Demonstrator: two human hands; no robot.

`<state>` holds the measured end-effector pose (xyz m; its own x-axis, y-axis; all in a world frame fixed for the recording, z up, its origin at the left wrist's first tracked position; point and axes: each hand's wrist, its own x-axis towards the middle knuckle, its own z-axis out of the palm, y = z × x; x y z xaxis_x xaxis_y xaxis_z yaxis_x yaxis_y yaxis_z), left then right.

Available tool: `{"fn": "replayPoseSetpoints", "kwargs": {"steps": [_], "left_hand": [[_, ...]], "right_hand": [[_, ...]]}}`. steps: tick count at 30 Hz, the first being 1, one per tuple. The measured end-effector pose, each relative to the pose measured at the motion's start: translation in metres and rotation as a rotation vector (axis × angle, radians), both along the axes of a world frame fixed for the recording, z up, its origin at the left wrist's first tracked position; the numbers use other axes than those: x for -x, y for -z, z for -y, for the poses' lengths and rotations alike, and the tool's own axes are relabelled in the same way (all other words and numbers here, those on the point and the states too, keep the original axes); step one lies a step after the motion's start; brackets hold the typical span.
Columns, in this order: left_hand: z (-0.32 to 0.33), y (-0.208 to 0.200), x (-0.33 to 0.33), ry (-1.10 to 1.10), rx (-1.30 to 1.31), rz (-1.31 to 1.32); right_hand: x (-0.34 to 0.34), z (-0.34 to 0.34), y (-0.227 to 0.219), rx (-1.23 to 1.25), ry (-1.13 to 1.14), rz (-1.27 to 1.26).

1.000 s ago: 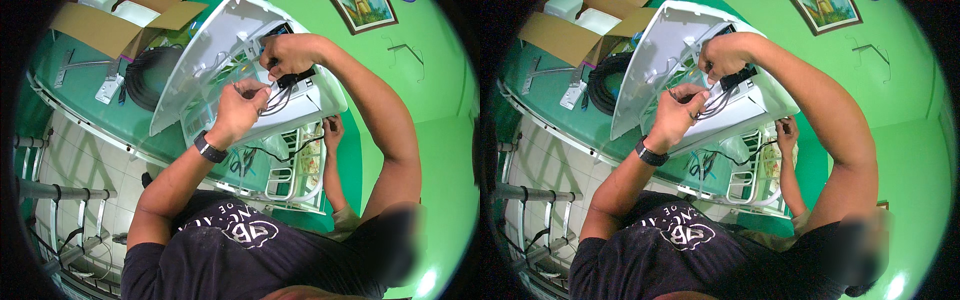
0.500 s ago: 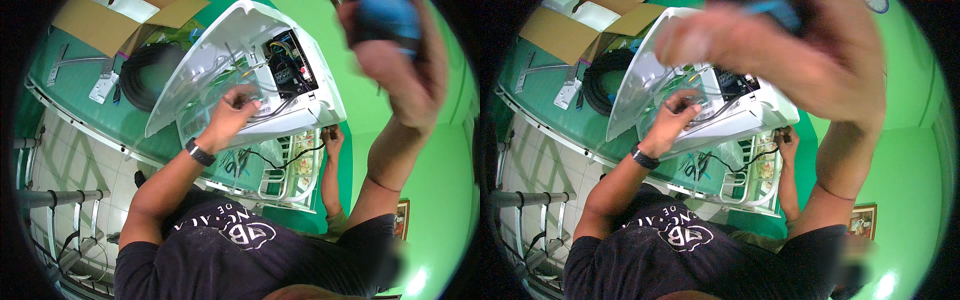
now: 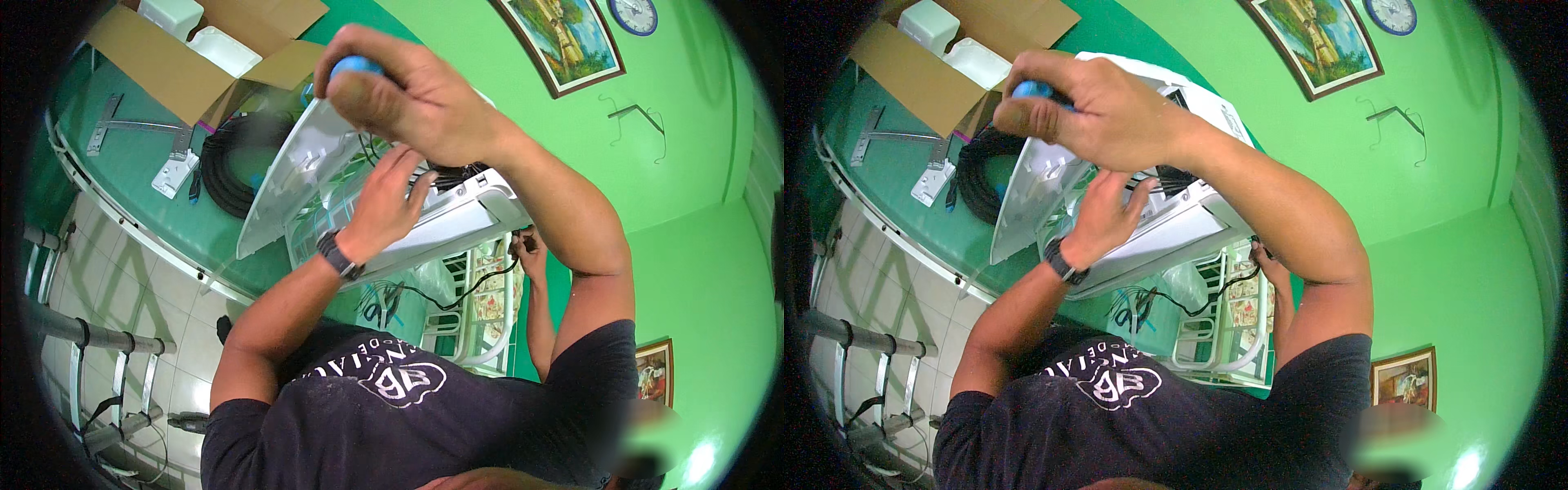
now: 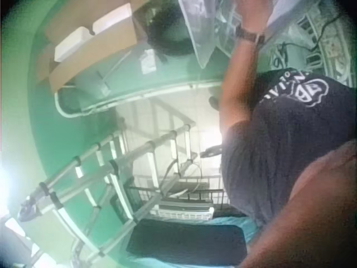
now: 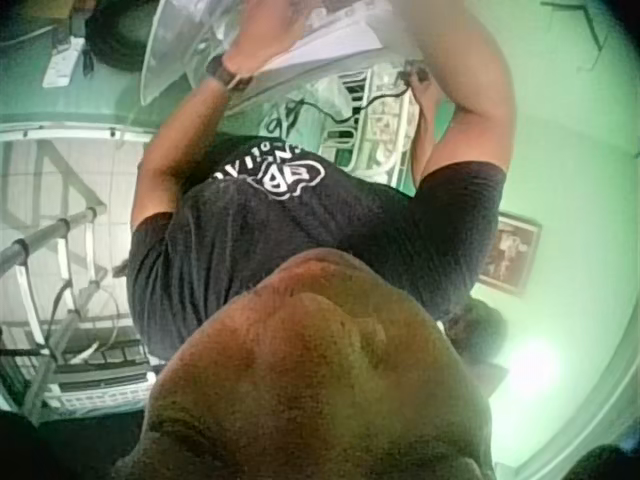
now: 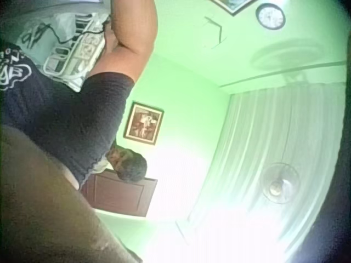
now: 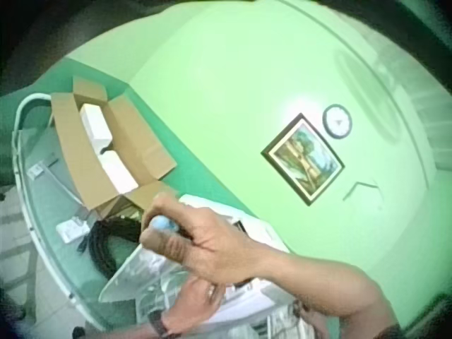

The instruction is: The person uses a screwdriver to tighten screws on the back panel of a white air conditioner unit. He manipulates the internal wiring and secures the unit while an assistant holds it steady.

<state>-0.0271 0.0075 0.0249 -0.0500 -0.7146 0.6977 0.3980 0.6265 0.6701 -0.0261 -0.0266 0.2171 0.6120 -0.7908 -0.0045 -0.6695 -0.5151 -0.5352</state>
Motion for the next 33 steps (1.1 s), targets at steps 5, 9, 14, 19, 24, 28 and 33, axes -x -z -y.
{"fn": "replayPoseSetpoints", "kwargs": {"steps": [5,9,14,19,24,28,33], "left_hand": [[0.002,-0.015,0.03,0.181,-0.077,0.166],[0.002,-0.017,0.044,0.121,-0.127,0.133],[0.004,-0.006,0.058,0.1,-0.104,0.072],[0.003,-0.004,0.062,0.084,-0.115,0.066],[0.003,-0.005,0.059,0.08,-0.088,0.038],[0.003,-0.008,0.055,0.129,-0.092,-0.006],[0.004,-0.007,0.055,0.107,-0.059,0.015]], "right_hand": [[0.012,0.01,0.016,0.101,-0.061,-0.077],[0.012,0.007,0.007,0.016,0.041,-0.138],[0.017,0.009,0.008,0.056,0.028,-0.147],[0.02,0.01,0.015,0.132,-0.014,-0.042],[0.013,0.007,0.005,0.035,0.055,-0.07],[0.015,0.011,0.008,0.075,0.048,-0.095],[0.015,0.012,0.008,0.029,0.067,-0.12]]}}
